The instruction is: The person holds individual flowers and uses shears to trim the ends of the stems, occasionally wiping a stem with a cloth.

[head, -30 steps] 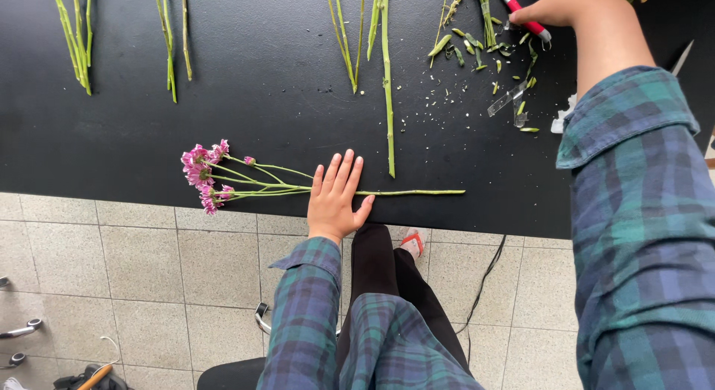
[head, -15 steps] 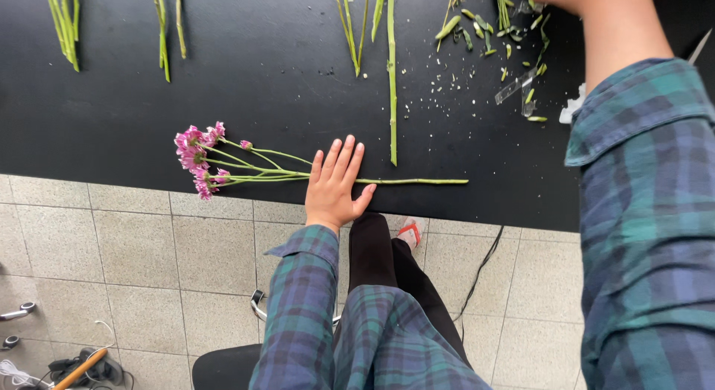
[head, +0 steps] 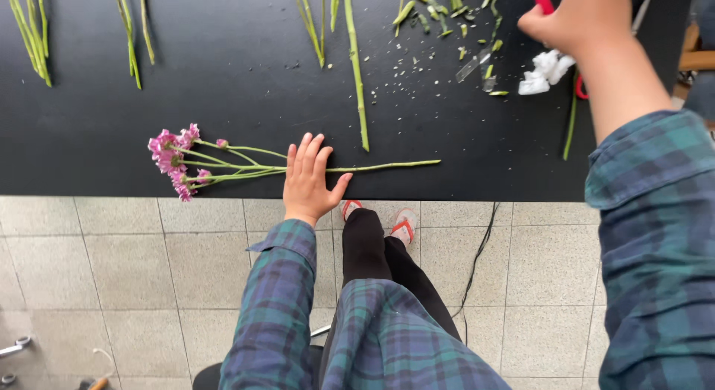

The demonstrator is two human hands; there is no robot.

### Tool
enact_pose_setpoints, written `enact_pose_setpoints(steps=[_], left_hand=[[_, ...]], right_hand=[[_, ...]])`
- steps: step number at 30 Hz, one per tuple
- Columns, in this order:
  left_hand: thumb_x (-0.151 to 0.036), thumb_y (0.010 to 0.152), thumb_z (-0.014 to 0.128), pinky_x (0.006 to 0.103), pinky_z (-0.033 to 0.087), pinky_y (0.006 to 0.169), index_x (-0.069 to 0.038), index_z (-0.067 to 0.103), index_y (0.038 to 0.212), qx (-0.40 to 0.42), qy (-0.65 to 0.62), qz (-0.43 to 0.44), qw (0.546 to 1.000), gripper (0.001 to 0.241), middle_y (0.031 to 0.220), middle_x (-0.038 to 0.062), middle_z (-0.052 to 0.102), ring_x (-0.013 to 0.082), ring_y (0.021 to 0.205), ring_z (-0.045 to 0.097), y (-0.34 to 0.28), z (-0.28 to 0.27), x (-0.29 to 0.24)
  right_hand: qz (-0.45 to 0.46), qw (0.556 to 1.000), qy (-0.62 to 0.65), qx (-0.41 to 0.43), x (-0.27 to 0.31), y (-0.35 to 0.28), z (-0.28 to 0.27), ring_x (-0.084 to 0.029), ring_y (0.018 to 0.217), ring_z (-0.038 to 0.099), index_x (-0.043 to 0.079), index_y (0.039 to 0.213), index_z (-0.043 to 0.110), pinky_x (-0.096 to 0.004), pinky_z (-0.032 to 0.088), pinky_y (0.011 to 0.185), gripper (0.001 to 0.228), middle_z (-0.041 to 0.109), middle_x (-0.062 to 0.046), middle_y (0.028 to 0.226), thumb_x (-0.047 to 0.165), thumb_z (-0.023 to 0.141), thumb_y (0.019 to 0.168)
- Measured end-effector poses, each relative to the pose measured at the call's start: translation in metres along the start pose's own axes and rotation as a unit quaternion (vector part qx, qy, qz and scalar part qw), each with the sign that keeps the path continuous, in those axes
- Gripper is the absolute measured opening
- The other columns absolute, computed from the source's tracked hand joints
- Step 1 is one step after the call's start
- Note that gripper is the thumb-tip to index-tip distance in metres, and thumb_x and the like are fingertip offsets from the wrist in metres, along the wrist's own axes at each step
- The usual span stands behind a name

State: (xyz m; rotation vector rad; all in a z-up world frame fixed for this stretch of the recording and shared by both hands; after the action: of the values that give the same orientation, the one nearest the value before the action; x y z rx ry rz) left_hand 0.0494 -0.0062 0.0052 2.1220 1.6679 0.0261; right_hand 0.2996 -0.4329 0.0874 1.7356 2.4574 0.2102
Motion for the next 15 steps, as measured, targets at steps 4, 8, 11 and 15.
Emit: enact_pose_setpoints(steps=[4, 8, 11, 15], left_hand=[[-0.064, 0.087, 0.065, 0.0443, 0.02, 0.128, -0.017, 0.059, 0.138, -0.008, 0.012, 0.006, 1.0, 0.07, 0.152, 0.006, 0.054, 0.0251, 0.146, 0.045, 0.002, -0.004, -0.001], [-0.063, 0.087, 0.066, 0.045, 0.017, 0.129, -0.018, 0.059, 0.141, -0.015, 0.016, 0.014, 1.0, 0.07, 0.152, 0.005, 0.054, 0.0245, 0.147, 0.045, -0.001, -0.005, -0.003], [-0.061, 0.088, 0.066, 0.0477, 0.016, 0.129, -0.019, 0.061, 0.142, -0.033, 0.025, 0.052, 0.998, 0.069, 0.152, 0.004, 0.055, 0.0264, 0.146, 0.046, 0.008, -0.009, -0.009], [-0.051, 0.091, 0.07, 0.0524, 0.032, 0.11, -0.019, 0.069, 0.127, -0.021, -0.056, 0.097, 0.993, 0.048, 0.129, 0.005, 0.064, 0.0295, 0.122, 0.058, 0.024, -0.017, -0.038]], right_hand=[[0.029, 0.995, 0.054, -0.076, -0.003, -0.027, 0.008, -0.039, 0.078, 0.073, 0.004, 0.115, 0.072, -0.045, 0.061, 0.069, 0.043, 0.067, -0.012, 0.097, 0.025, 0.078, 0.077], [0.087, 0.971, 0.185, -0.122, 0.028, -0.053, 0.003, -0.044, 0.081, 0.07, -0.002, 0.117, 0.069, -0.049, 0.059, 0.072, 0.042, 0.064, -0.018, 0.098, 0.013, 0.079, 0.08], [0.22, 0.815, 0.523, -0.12, 0.069, -0.079, -0.013, -0.028, 0.062, 0.068, -0.004, 0.124, 0.061, -0.041, 0.062, 0.052, 0.024, 0.065, -0.017, 0.085, 0.003, 0.069, 0.102], [0.384, 0.572, 0.712, -0.132, 0.124, -0.126, 0.004, -0.023, 0.07, 0.066, -0.003, 0.121, 0.058, -0.044, 0.067, 0.054, 0.03, 0.06, -0.014, 0.092, 0.021, 0.059, 0.104]])
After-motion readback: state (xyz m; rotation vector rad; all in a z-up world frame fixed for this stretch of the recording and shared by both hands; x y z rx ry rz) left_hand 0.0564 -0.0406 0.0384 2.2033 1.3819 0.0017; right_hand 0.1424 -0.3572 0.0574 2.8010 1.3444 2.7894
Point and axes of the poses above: each hand's wrist, its own y-axis towards the middle knuckle, its own z-axis out of the palm, x = y × z, the point moved 6 cm from there along y, towards the middle knuckle
